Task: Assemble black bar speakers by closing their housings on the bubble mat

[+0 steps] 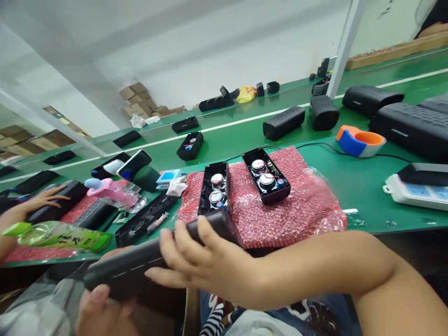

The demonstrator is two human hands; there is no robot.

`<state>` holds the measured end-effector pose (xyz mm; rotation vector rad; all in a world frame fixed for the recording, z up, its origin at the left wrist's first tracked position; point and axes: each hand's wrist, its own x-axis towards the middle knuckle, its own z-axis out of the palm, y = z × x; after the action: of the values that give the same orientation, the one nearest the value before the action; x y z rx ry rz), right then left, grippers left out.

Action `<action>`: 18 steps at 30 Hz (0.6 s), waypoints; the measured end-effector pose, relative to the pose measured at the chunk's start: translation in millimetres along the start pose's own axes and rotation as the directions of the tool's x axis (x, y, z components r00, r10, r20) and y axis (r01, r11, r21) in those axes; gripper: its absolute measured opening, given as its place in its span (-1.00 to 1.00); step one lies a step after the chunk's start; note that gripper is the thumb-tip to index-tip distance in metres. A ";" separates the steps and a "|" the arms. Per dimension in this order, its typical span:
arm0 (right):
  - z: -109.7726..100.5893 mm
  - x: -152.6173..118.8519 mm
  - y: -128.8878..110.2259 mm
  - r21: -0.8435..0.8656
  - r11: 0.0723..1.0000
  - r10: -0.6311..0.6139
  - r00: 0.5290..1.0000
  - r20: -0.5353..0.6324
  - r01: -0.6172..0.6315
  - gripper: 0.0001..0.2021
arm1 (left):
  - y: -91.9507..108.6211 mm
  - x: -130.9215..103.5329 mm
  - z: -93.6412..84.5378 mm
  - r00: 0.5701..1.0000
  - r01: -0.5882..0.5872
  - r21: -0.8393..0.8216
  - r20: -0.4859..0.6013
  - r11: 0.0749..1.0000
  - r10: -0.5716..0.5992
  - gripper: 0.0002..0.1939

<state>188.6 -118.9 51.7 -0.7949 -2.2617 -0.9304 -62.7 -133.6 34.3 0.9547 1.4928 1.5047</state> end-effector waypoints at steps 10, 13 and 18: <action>30.8 -103.0 29.9 -0.029 0.975 0.222 0.975 0.028 -0.222 -0.33 | -43.9 -0.6 91.1 0.983 -0.009 -0.052 0.182 0.999 0.019 -0.22; 38.8 -115.0 33.7 0.005 0.970 0.241 0.970 0.016 -0.242 -0.34 | -45.8 1.1 102.7 0.970 0.039 -0.067 0.244 0.997 -0.022 -0.20; 39.3 -130.0 32.7 0.083 0.973 0.221 0.974 -0.045 -0.217 -0.51 | -48.2 6.1 112.5 0.958 0.175 -0.083 0.244 0.981 -0.150 -0.18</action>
<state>287.3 -109.9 -46.7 -0.9505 -2.0997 -0.7471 39.2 -83.4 -11.6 0.8925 1.2765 1.2885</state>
